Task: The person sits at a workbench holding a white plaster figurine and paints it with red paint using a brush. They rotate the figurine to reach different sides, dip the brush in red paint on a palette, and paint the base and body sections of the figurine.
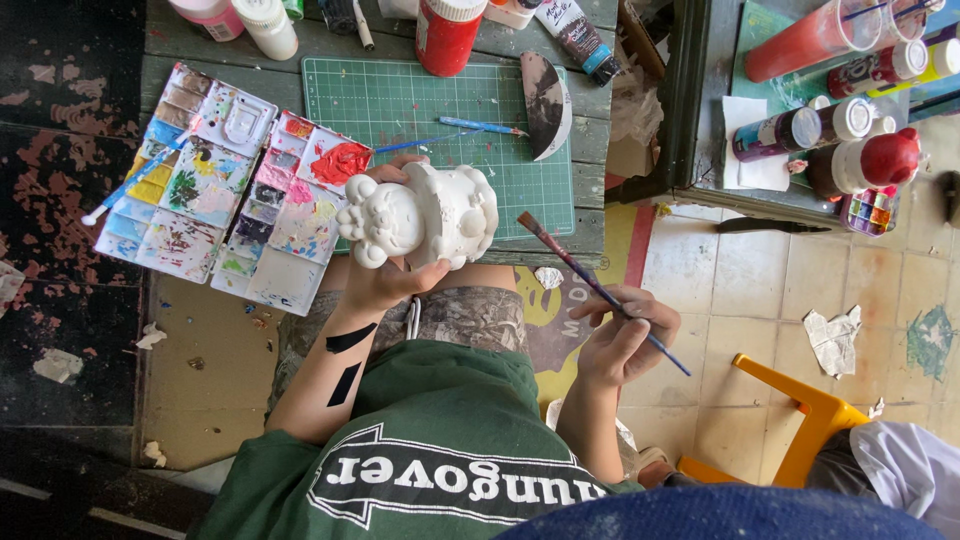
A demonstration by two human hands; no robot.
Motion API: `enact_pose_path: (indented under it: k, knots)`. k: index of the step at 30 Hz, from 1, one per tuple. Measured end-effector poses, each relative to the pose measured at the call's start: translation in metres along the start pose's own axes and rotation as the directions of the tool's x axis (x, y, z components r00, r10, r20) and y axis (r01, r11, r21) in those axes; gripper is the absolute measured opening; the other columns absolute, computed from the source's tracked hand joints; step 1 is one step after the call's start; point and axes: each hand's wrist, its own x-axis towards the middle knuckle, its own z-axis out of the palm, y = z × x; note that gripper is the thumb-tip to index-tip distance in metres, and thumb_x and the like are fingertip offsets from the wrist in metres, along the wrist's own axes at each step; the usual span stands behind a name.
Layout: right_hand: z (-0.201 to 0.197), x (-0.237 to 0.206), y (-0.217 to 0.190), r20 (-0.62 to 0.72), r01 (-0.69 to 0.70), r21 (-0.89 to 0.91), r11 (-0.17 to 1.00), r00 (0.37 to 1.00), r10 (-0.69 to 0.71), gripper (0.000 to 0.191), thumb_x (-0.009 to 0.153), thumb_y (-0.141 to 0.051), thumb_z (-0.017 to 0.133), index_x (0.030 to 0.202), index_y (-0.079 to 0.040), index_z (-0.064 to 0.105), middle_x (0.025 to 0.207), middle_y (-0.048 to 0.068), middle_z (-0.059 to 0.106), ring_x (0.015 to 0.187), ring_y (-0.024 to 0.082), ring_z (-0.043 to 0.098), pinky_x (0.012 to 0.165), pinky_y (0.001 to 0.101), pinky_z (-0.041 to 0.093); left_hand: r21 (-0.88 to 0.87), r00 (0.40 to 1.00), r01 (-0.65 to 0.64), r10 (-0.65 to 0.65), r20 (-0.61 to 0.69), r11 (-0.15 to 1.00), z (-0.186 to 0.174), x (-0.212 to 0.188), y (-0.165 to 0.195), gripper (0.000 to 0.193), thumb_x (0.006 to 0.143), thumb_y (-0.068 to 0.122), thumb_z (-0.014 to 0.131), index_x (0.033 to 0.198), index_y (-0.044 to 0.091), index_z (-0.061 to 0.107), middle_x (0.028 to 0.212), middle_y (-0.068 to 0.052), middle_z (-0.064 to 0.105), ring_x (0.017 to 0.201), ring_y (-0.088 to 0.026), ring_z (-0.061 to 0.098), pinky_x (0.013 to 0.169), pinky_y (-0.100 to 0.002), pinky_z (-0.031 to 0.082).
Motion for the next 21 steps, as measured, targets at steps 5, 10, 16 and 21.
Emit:
enact_pose_path:
  k: [5, 10, 16, 21]
  knots:
    - [0.0048, -0.0034, -0.0049, 0.111, 0.062, -0.015, 0.998, 0.992, -0.060, 0.030, 0.115, -0.036, 0.043, 0.110, -0.007, 0.041, 0.095, 0.023, 0.065, 0.063, 0.022, 0.063, 0.060, 0.0285, 0.042, 0.031, 0.999, -0.025, 0.024, 0.025, 0.999, -0.0005, -0.0003, 0.0006, 0.087, 0.075, 0.009, 0.085, 0.147, 0.017, 0.035, 0.151, -0.012, 0.037, 0.145, -0.023, 0.040, 0.125, -0.043, 0.039]
    - [0.0017, -0.0047, -0.0053, 0.016, -0.027, 0.017, 0.999, 1.000, 0.027, 0.031, 0.116, -0.038, 0.042, 0.112, -0.007, 0.042, 0.090, 0.019, 0.064, 0.059, 0.022, 0.064, 0.056, 0.0250, 0.041, 0.053, 0.999, -0.022, 0.021, 0.032, 0.998, -0.0012, 0.0011, -0.0006, 0.088, 0.074, 0.010, 0.085, 0.146, 0.017, 0.034, 0.150, -0.012, 0.036, 0.142, -0.024, 0.041, 0.122, -0.043, 0.041]
    - [0.0017, -0.0052, -0.0003, 0.039, 0.005, 0.015, 1.000, 0.999, -0.006, 0.033, 0.116, -0.039, 0.041, 0.111, -0.006, 0.042, 0.091, 0.019, 0.065, 0.058, 0.021, 0.064, 0.057, 0.0260, 0.040, 0.117, 0.995, -0.089, 0.084, 0.048, 0.989, -0.0002, 0.0004, -0.0029, 0.085, 0.073, 0.011, 0.085, 0.141, 0.016, 0.034, 0.146, -0.012, 0.039, 0.141, -0.022, 0.038, 0.120, -0.040, 0.038]
    - [0.0025, -0.0021, -0.0051, 0.054, 0.066, -0.035, 0.997, 0.996, -0.064, 0.036, 0.115, -0.041, 0.040, 0.111, -0.005, 0.041, 0.093, 0.021, 0.061, 0.064, 0.024, 0.064, 0.054, 0.0248, 0.041, 0.114, 0.997, -0.075, 0.071, 0.040, 0.991, -0.0016, 0.0000, -0.0011, 0.087, 0.073, 0.012, 0.085, 0.144, 0.016, 0.034, 0.146, -0.013, 0.038, 0.143, -0.024, 0.038, 0.122, -0.041, 0.039]
